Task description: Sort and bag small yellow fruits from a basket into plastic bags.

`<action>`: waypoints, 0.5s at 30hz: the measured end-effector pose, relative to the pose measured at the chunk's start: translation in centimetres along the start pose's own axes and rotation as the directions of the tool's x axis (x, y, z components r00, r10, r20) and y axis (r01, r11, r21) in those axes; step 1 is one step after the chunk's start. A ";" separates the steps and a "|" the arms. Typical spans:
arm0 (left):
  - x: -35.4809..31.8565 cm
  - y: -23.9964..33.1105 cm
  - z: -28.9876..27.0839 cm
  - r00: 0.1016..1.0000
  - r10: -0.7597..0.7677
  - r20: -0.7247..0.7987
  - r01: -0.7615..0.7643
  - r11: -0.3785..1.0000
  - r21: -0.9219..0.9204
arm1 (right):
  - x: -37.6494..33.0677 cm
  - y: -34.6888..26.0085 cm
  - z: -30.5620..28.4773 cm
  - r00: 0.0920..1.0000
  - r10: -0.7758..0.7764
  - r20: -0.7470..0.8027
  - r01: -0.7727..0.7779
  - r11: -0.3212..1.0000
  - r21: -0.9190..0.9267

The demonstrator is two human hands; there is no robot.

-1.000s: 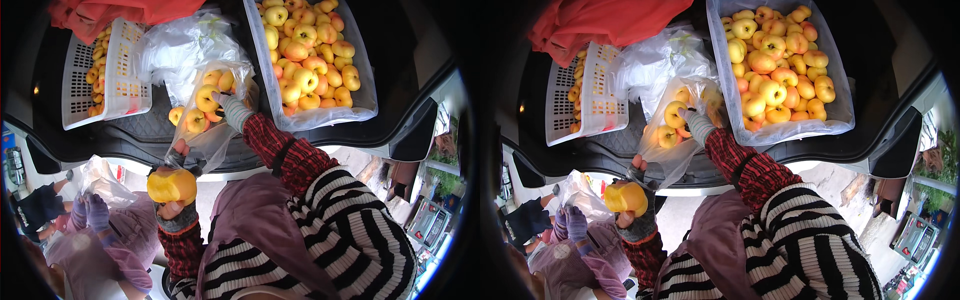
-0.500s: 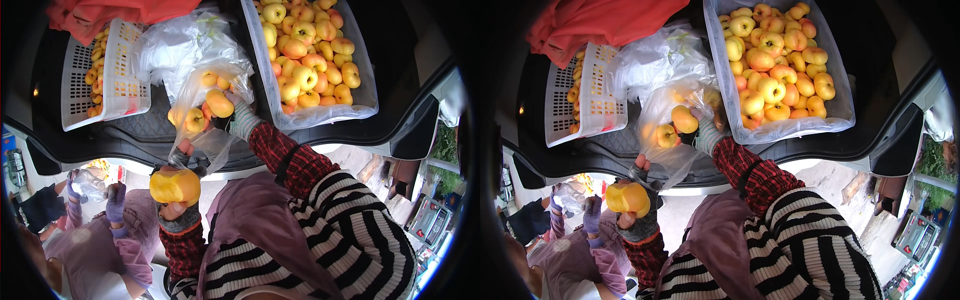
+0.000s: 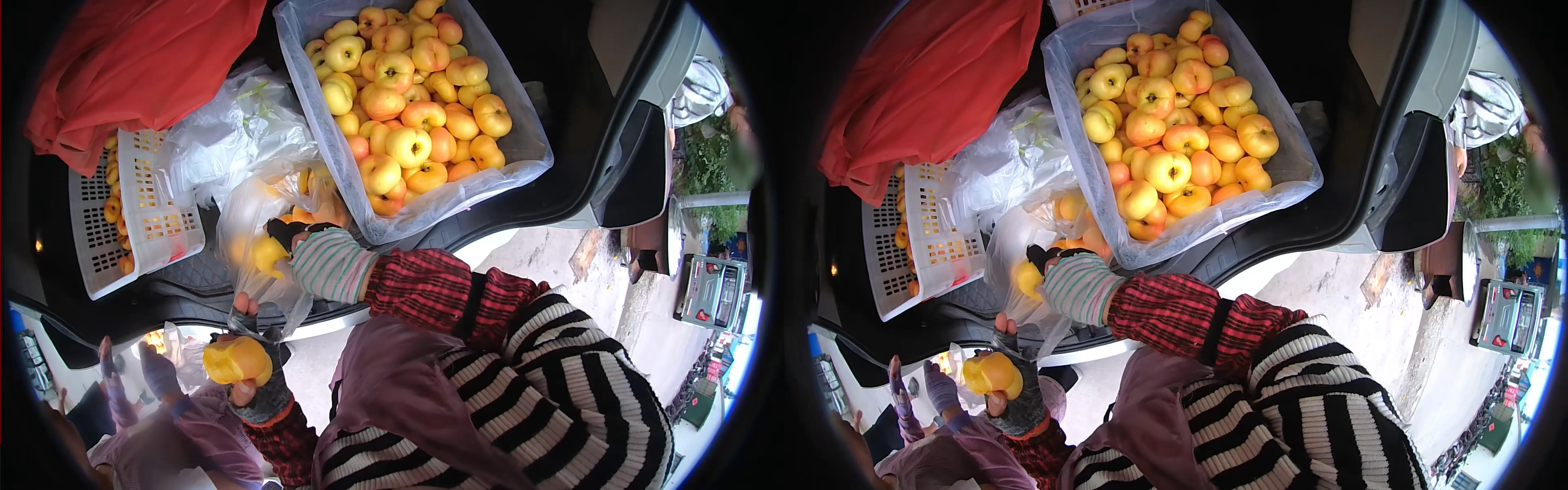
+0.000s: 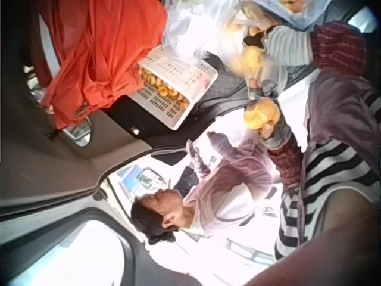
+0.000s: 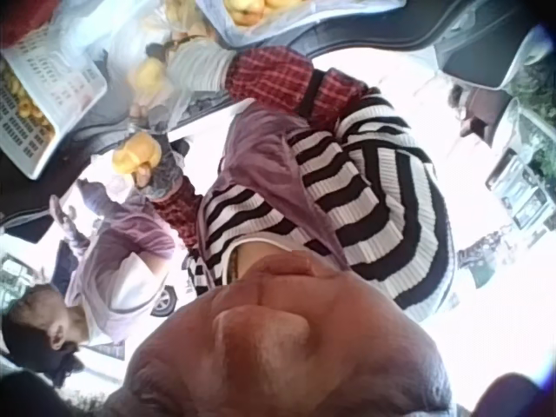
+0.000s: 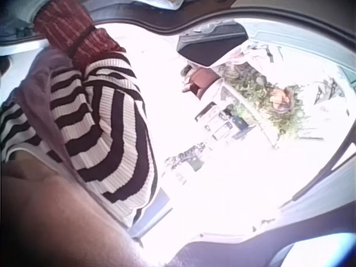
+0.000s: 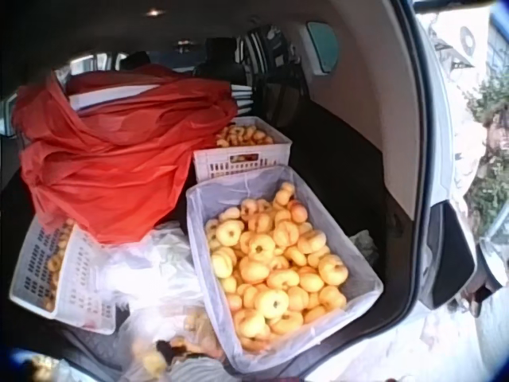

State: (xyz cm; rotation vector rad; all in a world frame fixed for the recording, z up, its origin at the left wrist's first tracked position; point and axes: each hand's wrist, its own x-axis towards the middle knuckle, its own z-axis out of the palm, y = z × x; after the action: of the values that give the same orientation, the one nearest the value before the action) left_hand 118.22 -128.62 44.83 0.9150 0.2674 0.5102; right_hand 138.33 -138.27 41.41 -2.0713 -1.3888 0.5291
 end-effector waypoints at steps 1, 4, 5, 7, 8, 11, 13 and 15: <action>-0.1 -0.1 0.0 1.000 -0.009 -0.001 0.009 1.000 0.006 | 0.3 0.6 0.4 0.997 -0.047 0.055 0.051 0.996 -0.072; 0.6 -1.0 1.4 0.999 -0.033 0.031 0.033 0.999 0.000 | 0.5 2.2 2.7 0.999 0.033 -0.041 -0.037 0.994 -0.102; 0.6 -1.0 2.2 0.999 -0.040 0.033 0.040 0.999 0.003 | 0.2 1.8 2.1 0.995 0.088 -0.044 -0.092 0.993 -0.078; 0.5 -0.8 3.6 0.999 -0.046 0.000 0.046 0.999 0.022 | -0.9 1.0 0.6 0.989 0.054 -0.140 -0.064 0.995 -0.071; 0.7 -1.6 2.5 0.998 -0.048 0.031 0.047 0.999 0.025 | -1.4 1.2 -0.4 0.946 -0.046 -0.319 0.040 0.999 -0.025; 1.1 -0.6 4.0 0.999 -0.024 -0.042 0.027 0.996 0.079 | -3.9 1.1 -7.8 0.971 -0.165 -0.172 0.142 0.980 -0.138; 1.3 -0.6 3.4 0.998 -0.030 -0.060 0.037 0.993 0.111 | -4.7 4.2 -12.6 0.937 -0.250 -0.245 0.146 0.916 -0.374; 1.7 -0.7 3.4 1.000 -0.027 0.011 0.026 0.997 0.075 | -4.8 8.8 -16.8 0.967 0.162 -0.195 -0.190 0.972 -0.136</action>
State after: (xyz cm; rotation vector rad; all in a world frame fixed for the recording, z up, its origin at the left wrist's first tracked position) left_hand 121.37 -130.40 46.29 0.9864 0.2885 0.4726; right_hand 152.96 -149.40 48.24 -2.3188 -1.1782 0.3010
